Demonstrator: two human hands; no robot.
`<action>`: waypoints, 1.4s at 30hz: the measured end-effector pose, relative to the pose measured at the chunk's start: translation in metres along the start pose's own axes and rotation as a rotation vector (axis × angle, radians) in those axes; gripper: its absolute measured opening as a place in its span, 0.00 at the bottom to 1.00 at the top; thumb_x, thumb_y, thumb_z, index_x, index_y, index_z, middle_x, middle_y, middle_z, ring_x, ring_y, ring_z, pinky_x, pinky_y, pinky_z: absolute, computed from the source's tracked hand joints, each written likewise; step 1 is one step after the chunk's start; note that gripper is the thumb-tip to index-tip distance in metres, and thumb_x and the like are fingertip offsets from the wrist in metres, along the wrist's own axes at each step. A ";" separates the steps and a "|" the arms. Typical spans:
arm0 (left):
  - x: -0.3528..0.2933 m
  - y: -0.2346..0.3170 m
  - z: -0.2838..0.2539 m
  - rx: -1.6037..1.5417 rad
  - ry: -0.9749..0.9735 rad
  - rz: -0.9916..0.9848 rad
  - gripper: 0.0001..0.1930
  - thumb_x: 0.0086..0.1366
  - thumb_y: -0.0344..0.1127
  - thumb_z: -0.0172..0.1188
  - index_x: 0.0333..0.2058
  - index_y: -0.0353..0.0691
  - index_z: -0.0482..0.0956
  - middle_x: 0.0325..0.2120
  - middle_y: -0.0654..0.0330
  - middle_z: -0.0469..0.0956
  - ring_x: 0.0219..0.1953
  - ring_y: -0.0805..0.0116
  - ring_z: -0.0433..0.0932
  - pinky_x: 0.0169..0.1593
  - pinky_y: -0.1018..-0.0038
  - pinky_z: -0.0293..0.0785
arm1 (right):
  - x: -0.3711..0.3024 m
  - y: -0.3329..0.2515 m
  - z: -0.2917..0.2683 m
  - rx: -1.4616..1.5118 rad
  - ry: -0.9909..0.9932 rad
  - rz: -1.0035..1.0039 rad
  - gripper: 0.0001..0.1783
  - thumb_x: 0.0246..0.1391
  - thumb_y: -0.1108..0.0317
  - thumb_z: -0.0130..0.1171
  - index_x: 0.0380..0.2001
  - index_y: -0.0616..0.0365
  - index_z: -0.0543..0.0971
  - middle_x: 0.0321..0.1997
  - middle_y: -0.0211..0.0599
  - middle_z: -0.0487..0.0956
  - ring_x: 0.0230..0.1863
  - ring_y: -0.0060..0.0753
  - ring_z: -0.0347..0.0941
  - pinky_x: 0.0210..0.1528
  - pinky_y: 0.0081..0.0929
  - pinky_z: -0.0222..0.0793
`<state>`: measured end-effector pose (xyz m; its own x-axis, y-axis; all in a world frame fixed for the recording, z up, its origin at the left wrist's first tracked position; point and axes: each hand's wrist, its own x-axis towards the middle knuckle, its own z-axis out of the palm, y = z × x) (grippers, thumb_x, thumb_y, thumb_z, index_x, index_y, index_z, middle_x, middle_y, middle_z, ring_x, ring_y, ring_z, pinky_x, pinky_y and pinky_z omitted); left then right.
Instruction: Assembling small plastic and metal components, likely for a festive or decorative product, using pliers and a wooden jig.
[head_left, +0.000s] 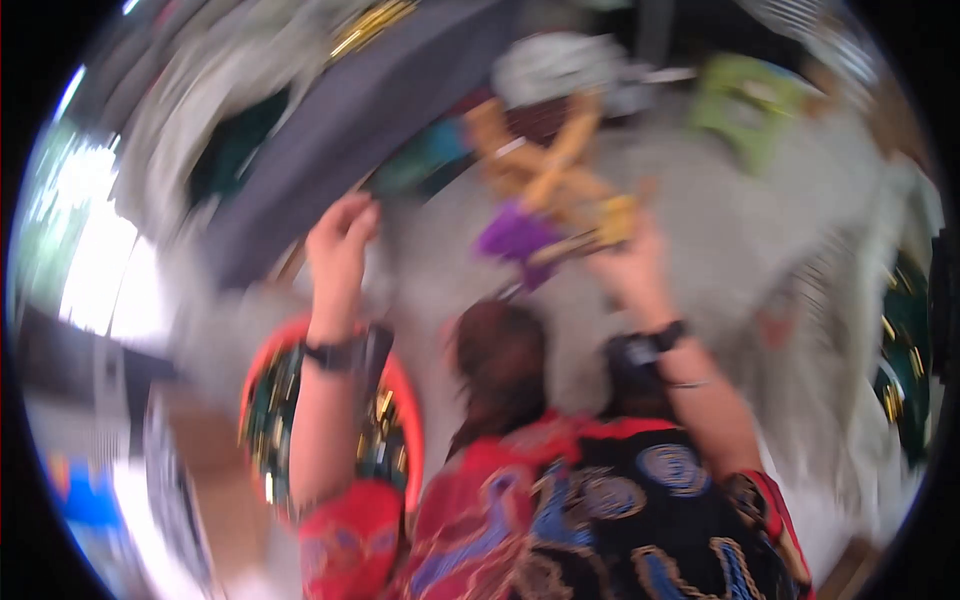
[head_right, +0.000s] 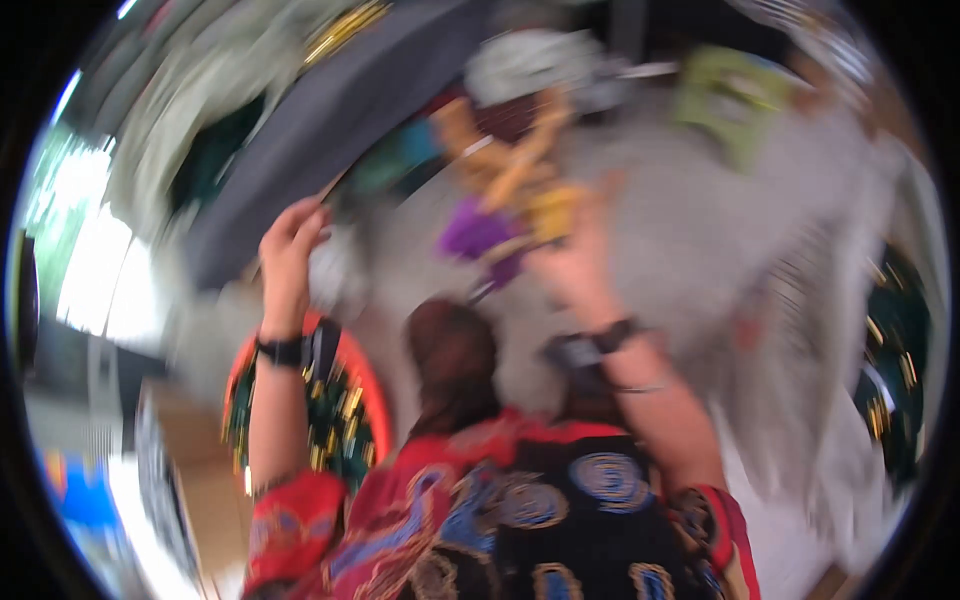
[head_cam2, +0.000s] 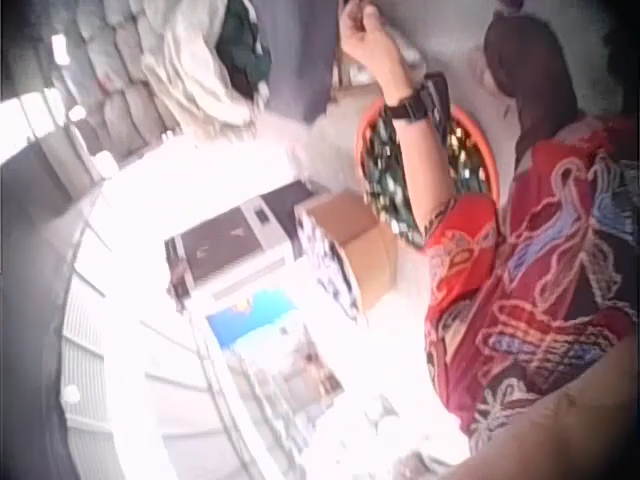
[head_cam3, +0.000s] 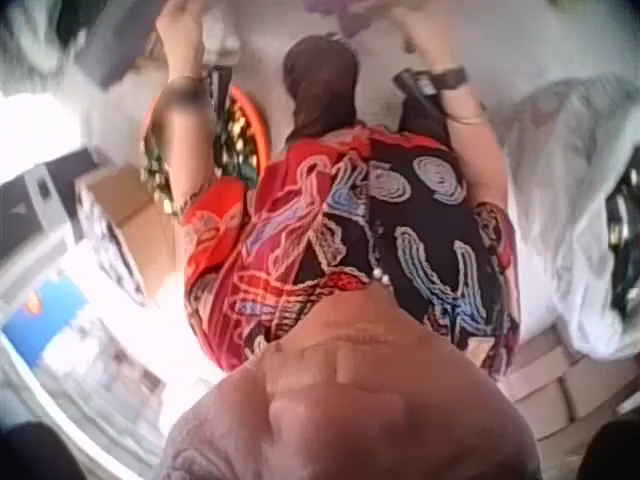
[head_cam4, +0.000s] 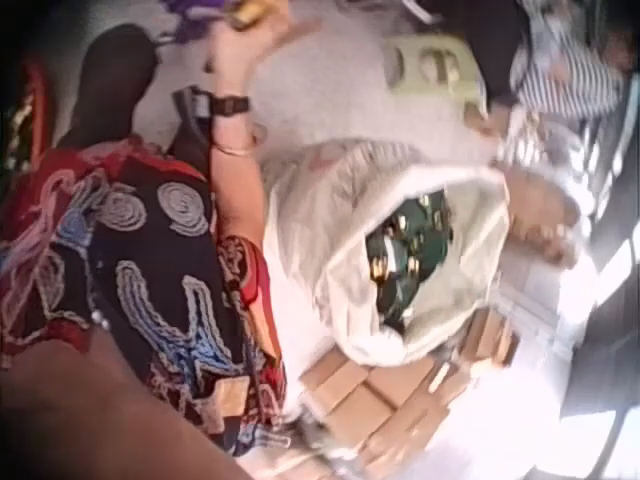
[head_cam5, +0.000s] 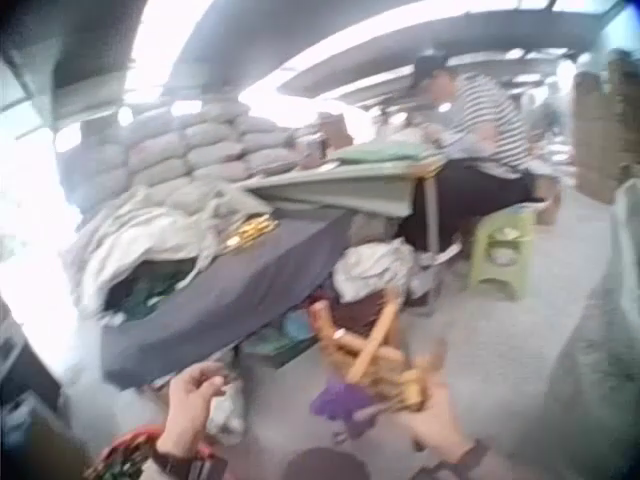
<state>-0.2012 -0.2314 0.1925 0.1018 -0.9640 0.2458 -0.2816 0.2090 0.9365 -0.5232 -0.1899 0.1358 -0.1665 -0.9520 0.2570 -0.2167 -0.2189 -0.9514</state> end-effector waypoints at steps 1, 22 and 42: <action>-0.016 -0.027 -0.045 0.070 0.133 -0.089 0.17 0.61 0.32 0.57 0.46 0.30 0.75 0.37 0.55 0.79 0.40 0.68 0.77 0.45 0.73 0.72 | -0.001 0.002 -0.004 -0.003 0.041 0.006 0.21 0.39 0.78 0.59 0.42 0.61 0.72 0.35 0.32 0.77 0.34 0.28 0.74 0.39 0.26 0.71; -0.207 -0.229 -0.120 1.068 -0.047 -0.662 0.12 0.47 0.39 0.58 0.25 0.36 0.80 0.26 0.46 0.79 0.34 0.47 0.78 0.40 0.57 0.74 | -0.010 0.013 0.032 0.133 -0.172 0.185 0.28 0.31 0.81 0.54 0.45 0.62 0.68 0.41 0.35 0.70 0.38 0.28 0.73 0.41 0.24 0.74; 0.047 -0.105 0.103 -0.479 -0.492 -0.534 0.09 0.62 0.33 0.55 0.36 0.33 0.75 0.22 0.59 0.78 0.18 0.72 0.77 0.16 0.81 0.67 | 0.049 -0.039 0.043 -0.058 -0.005 -0.249 0.30 0.31 0.82 0.54 0.46 0.67 0.70 0.47 0.39 0.63 0.46 0.31 0.70 0.47 0.27 0.75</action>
<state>-0.2652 -0.3158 0.0800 -0.3495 -0.8914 -0.2887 0.1298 -0.3512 0.9273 -0.4814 -0.2367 0.1783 -0.0963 -0.8715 0.4809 -0.3049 -0.4341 -0.8477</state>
